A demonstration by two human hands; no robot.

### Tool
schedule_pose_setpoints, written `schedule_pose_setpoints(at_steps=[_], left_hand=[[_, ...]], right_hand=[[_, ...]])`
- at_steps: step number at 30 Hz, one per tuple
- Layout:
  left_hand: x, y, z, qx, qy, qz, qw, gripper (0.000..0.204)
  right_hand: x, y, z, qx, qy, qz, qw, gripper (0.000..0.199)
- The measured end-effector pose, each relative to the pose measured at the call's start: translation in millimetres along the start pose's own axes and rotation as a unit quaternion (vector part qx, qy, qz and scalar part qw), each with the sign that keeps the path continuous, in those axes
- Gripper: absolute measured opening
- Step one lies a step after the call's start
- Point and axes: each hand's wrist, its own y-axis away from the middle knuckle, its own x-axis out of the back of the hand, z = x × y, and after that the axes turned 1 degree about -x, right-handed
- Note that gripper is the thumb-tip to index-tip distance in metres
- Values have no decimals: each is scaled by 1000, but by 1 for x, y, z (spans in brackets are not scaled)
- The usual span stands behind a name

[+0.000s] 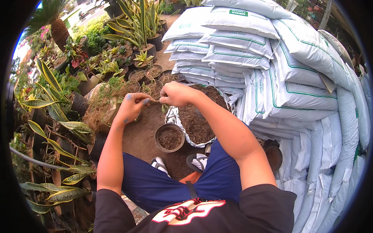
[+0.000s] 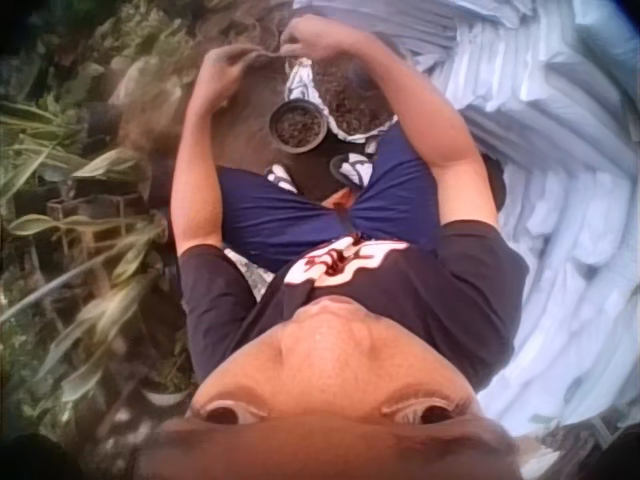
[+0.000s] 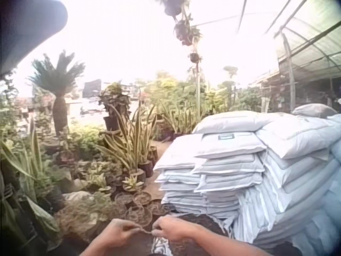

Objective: The person pots a plant by scooping soil from a large bag into a small pot, placing a small seedling into the pot, and then filling the rest of the pot with soil.

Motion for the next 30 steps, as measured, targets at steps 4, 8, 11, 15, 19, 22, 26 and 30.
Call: schedule_pose_setpoints(at_steps=[4,8,11,15,19,22,26,30], left_hand=[[1,3,-17,12,123,55,991,19],[-2,-4,-22,-18,184,142,973,20],[-15,-14,-24,-37,287,221,931,22],[-33,-25,-10,-36,273,288,917,21],[-43,-21,9,-15,94,243,965,20],[-41,-22,2,-136,-68,264,952,15],[-31,-15,18,-270,-213,255,904,14],[-28,-13,14,-266,-158,179,934,18]], right_hand=[[3,-9,6,45,-121,-32,991,29],[8,-12,0,78,-268,-48,959,33],[6,-16,-14,48,-418,-8,907,32],[-3,-29,-19,56,-552,57,830,23],[-6,-33,-14,-18,-491,167,855,17],[-6,-34,-1,-30,-364,203,909,20],[-4,-19,9,6,-188,205,960,23],[-4,-12,8,-14,-80,159,984,25]])
